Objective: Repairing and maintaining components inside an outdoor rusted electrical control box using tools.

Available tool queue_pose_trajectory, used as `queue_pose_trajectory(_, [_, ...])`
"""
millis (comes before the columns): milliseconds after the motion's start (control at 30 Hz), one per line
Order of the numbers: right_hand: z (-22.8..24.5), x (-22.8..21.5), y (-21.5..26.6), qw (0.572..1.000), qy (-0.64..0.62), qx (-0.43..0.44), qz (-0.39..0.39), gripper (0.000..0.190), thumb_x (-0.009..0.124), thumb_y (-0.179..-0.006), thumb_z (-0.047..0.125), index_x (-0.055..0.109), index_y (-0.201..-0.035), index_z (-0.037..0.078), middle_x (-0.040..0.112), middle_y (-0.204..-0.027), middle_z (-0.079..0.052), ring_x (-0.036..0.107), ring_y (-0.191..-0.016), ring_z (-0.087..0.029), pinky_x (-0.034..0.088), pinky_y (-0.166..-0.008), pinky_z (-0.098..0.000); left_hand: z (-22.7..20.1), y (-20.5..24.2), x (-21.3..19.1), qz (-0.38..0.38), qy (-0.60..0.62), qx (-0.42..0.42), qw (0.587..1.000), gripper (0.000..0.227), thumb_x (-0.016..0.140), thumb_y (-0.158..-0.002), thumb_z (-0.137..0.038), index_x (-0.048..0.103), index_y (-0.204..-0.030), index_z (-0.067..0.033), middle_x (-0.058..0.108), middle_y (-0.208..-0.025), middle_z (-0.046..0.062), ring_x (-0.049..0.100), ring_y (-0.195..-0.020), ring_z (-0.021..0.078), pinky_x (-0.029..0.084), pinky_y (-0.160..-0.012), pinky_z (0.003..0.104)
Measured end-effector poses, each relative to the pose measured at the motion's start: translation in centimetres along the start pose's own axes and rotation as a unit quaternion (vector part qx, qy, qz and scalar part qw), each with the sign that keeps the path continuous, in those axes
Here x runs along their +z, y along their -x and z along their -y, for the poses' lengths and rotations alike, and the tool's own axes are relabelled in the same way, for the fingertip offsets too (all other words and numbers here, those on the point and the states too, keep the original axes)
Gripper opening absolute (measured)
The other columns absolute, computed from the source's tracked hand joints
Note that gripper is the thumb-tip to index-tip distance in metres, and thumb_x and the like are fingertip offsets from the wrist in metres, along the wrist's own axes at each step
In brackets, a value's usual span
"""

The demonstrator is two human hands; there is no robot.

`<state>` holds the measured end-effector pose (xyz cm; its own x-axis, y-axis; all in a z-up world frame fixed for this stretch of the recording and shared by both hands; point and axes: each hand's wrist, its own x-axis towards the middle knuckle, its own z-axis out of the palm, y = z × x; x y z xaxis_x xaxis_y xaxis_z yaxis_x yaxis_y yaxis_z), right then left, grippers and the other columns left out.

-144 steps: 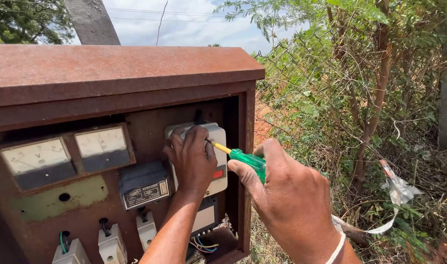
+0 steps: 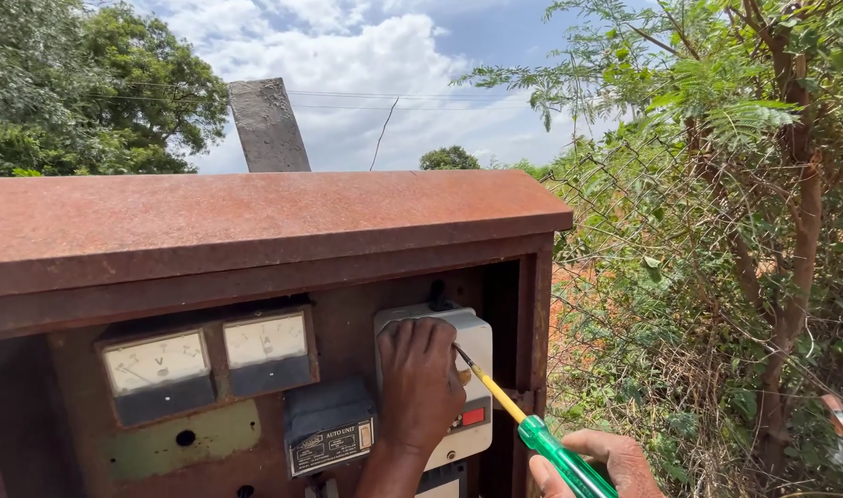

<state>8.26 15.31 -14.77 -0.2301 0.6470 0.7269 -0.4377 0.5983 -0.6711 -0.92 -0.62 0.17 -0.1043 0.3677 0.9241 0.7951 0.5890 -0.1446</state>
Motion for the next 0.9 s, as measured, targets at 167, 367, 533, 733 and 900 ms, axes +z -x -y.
queue_pose_trajectory(167, [-2.7,-1.2,-3.3,0.967,0.038,0.156,0.196,0.040,0.095,-0.070,0.030,0.075,-0.094,0.006,0.070,-0.069,-0.013,0.074,-0.056,-0.018,0.062,-0.061,-0.0301,-0.9,-0.7,-1.0,-0.006,0.027,-0.016,0.999,0.024,0.075,-0.078,-0.003,0.060,-0.097,-0.0061,0.062,-0.095,0.010,0.058,-0.100,0.0312,0.038,-0.097,0.051])
queue_pose_trajectory(367, [0.6,-1.2,-0.9,0.992,0.025,0.079,0.091,0.047,0.091,-0.071,0.033,0.069,-0.098,0.001,0.070,-0.069,-0.010,0.074,-0.056,-0.016,0.062,-0.060,-0.0315,-0.8,-0.3,-0.4,-0.010,0.027,-0.026,0.999,0.019,0.073,-0.081,-0.002,0.061,-0.096,-0.0076,0.067,-0.092,0.006,0.058,-0.097,0.0285,0.038,-0.097,0.050])
queue_pose_trajectory(533, [-1.1,-0.1,-0.9,1.000,0.008,-0.005,0.014,0.047,0.091,-0.071,0.033,0.069,-0.096,0.001,0.067,-0.069,-0.008,0.070,-0.059,-0.015,0.063,-0.062,-0.0316,-1.0,-0.4,-0.7,-0.016,0.016,-0.019,1.000,0.018,0.072,-0.080,0.000,0.062,-0.093,-0.0088,0.071,-0.094,0.004,0.058,-0.098,0.0278,0.038,-0.097,0.049])
queue_pose_trajectory(733, [-2.3,0.3,-1.7,0.988,-0.001,0.139,0.066,0.040,0.096,-0.063,0.029,0.076,-0.086,0.002,0.071,-0.062,-0.013,0.074,-0.051,-0.020,0.063,-0.061,-0.0354,-1.1,-0.7,-1.0,-0.005,0.036,-0.034,0.999,0.026,0.075,-0.078,-0.006,0.060,-0.100,-0.0052,0.068,-0.094,0.010,0.057,-0.098,0.0309,0.036,-0.095,0.051])
queue_pose_trajectory(900, [-2.0,-0.5,-2.7,0.954,0.031,0.247,0.166,0.037,0.099,-0.065,0.026,0.083,-0.090,0.003,0.076,-0.067,-0.015,0.078,-0.056,-0.020,0.064,-0.066,-0.0345,-0.7,-0.4,-0.6,-0.017,0.045,-0.038,0.998,0.018,0.073,-0.087,-0.009,0.061,-0.099,-0.0085,0.069,-0.095,0.006,0.059,-0.099,0.0280,0.038,-0.097,0.049])
